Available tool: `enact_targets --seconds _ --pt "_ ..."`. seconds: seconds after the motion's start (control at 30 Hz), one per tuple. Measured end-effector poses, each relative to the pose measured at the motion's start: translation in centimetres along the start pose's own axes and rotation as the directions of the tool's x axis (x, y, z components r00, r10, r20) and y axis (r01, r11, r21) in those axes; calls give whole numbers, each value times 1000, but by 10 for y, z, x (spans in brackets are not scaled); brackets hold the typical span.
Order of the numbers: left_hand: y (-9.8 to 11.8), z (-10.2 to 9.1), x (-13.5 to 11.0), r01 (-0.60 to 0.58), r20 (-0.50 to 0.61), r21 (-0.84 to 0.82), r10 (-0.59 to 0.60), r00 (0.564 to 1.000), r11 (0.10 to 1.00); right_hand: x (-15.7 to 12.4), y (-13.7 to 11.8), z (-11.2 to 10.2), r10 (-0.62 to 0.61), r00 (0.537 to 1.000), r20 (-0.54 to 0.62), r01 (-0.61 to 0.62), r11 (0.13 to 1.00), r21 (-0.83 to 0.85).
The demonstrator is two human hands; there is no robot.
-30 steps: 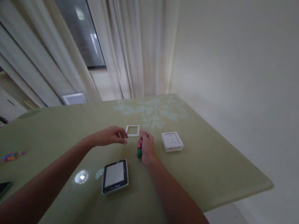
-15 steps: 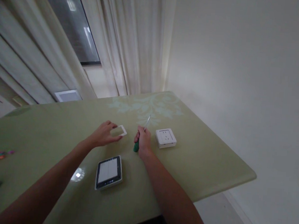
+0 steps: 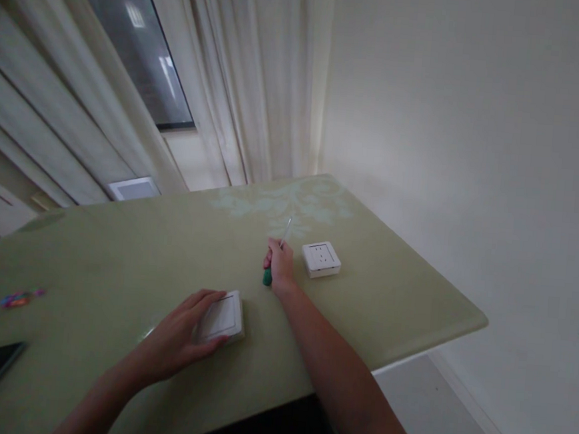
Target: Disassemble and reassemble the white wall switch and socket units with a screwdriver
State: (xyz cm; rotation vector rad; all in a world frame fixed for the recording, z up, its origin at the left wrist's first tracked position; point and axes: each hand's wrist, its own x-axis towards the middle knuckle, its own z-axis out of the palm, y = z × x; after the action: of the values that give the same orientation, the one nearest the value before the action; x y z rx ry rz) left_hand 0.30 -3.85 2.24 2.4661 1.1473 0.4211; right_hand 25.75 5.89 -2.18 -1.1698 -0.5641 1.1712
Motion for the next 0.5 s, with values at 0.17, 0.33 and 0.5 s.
enact_targets --seconds 0.17,0.33,0.5 --pt "-9 7 -11 48 -40 -11 -49 998 999 0 3 1 -63 998 28 65 994 -92" --pt "-27 5 21 56 -86 -69 -62 994 996 -6 4 8 -193 974 114 218 936 -276" --pt "-56 4 101 70 -172 -137 -93 981 988 -31 -15 7 -498 850 169 517 732 -444"
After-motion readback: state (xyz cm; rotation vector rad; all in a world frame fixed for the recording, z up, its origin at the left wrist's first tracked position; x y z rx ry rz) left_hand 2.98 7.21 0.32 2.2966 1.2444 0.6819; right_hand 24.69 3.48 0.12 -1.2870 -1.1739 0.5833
